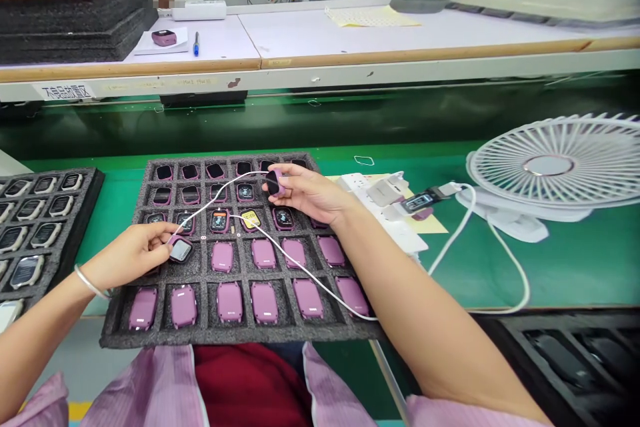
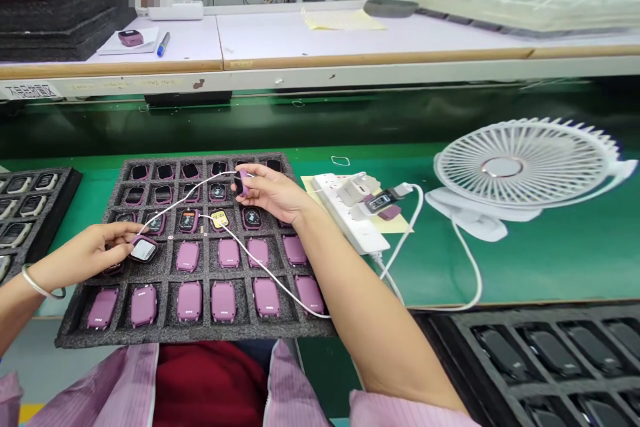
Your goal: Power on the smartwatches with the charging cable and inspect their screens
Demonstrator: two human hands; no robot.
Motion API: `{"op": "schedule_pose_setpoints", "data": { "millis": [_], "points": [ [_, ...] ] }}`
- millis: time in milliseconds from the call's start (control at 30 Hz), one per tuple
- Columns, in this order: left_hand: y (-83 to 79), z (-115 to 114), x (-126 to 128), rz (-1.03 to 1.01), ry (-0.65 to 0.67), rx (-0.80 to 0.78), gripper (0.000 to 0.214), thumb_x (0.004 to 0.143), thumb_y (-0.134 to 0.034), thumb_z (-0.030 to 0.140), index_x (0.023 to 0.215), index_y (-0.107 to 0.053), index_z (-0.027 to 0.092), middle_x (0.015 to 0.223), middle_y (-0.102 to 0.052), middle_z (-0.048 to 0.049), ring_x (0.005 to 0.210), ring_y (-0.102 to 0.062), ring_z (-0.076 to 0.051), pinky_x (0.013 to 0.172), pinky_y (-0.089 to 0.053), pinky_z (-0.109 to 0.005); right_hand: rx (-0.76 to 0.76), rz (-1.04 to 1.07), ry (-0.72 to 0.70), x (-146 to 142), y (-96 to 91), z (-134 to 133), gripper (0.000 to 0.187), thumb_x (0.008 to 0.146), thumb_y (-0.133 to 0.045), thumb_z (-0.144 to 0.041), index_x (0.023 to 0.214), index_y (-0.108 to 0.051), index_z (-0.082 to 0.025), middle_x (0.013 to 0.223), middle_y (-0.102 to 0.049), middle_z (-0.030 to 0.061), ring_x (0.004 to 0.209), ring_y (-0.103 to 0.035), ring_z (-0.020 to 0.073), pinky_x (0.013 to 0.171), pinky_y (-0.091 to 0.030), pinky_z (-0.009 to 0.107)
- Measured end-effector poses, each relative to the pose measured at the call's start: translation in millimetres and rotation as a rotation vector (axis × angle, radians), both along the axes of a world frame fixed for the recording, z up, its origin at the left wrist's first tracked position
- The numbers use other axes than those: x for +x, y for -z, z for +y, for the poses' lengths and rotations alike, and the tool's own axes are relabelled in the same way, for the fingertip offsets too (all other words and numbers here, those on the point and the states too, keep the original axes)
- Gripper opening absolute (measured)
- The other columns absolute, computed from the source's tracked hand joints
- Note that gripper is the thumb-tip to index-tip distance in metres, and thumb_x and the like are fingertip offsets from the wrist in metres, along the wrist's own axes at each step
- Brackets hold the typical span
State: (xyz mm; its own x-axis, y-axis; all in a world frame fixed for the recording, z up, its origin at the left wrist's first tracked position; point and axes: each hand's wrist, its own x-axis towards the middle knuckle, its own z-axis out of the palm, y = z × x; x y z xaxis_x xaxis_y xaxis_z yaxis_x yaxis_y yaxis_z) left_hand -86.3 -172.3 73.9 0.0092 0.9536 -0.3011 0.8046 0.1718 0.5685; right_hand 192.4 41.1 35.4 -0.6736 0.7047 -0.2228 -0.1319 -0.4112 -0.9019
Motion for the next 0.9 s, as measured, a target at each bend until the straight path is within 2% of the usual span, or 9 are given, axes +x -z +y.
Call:
{"op": "schedule_pose_setpoints", "data": {
  "millis": [167, 267, 333, 400, 667, 900],
  "points": [
    [4.3, 2, -1, 0.036, 0.151, -0.031, 0.050, 0.092, -0.041, 0.041, 0.133, -0.061, 0.018, 0.083, -0.071, -0.0008, 0.071, -0.063, -0.017, 0.067, -0.049, -0.025, 0.047, 0.036, 0.006, -4, 5.2, -2, 0.036, 0.063, -0.087, -0.025, 0.094, -0.069, -0.019, 0.092, -0.075, 0.0040, 0.079, -0.067, 0.0141, 0.083, -0.057, 0.033],
    [4.7, 3, -4, 0.036, 0.202, -0.035, 0.051, 0.092, -0.040, 0.038, 0.136, -0.059, 0.020, 0.102, -0.075, -0.0035, 0.086, -0.068, -0.020, 0.080, -0.052, -0.027, 0.080, 0.058, 0.008, -5, 6.1, -2, 0.036, 0.062, -0.088, -0.029, 0.090, -0.070, -0.017, 0.093, -0.074, 0.0054, 0.078, -0.066, 0.0143, 0.083, -0.056, 0.032],
    [5.4, 3, -6, 0.045, 0.208, -0.022, 0.051, 0.093, -0.040, 0.038, 0.137, -0.059, 0.020, 0.119, -0.073, -0.0052, 0.101, -0.068, -0.022, 0.090, -0.051, -0.029, 0.093, 0.084, 0.030, -6, 6.4, -2, 0.036, 0.060, -0.088, -0.032, 0.087, -0.070, -0.017, 0.090, -0.073, 0.0053, 0.078, -0.065, 0.0145, 0.081, -0.056, 0.032],
    [6.4, 4, -8, 0.054, 0.206, -0.020, 0.052, 0.094, -0.039, 0.039, 0.138, -0.058, 0.021, 0.126, -0.070, -0.0057, 0.108, -0.067, -0.023, 0.095, -0.050, -0.030, 0.106, 0.112, 0.062, -6, 7.0, -1, 0.036, 0.059, -0.087, -0.034, 0.086, -0.069, -0.018, 0.087, -0.072, 0.0044, 0.078, -0.064, 0.0147, 0.078, -0.057, 0.031],
    [9.8, 6, -11, 0.053, 0.225, -0.062, 0.059, 0.096, -0.036, 0.049, 0.145, -0.049, 0.018, 0.112, -0.071, -0.0065, 0.097, -0.067, -0.020, 0.088, -0.050, -0.028, 0.218, 0.152, 0.136, -8, 8.1, 0, 0.033, 0.060, -0.080, -0.037, 0.083, -0.064, -0.021, 0.080, -0.067, 0.0005, 0.072, -0.060, 0.0140, 0.066, -0.054, 0.027],
    [5.5, 9, -4, 0.044, 0.164, -0.057, 0.059, 0.094, -0.039, 0.057, 0.137, -0.056, 0.020, 0.084, -0.068, -0.0002, 0.074, -0.062, -0.017, 0.071, -0.047, -0.025, 0.217, 0.194, 0.157, -8, 9.8, 4, 0.034, 0.058, -0.078, -0.037, 0.083, -0.063, -0.019, 0.078, -0.066, 0.0010, 0.070, -0.058, 0.0132, 0.060, -0.051, 0.025]
  ]
}}
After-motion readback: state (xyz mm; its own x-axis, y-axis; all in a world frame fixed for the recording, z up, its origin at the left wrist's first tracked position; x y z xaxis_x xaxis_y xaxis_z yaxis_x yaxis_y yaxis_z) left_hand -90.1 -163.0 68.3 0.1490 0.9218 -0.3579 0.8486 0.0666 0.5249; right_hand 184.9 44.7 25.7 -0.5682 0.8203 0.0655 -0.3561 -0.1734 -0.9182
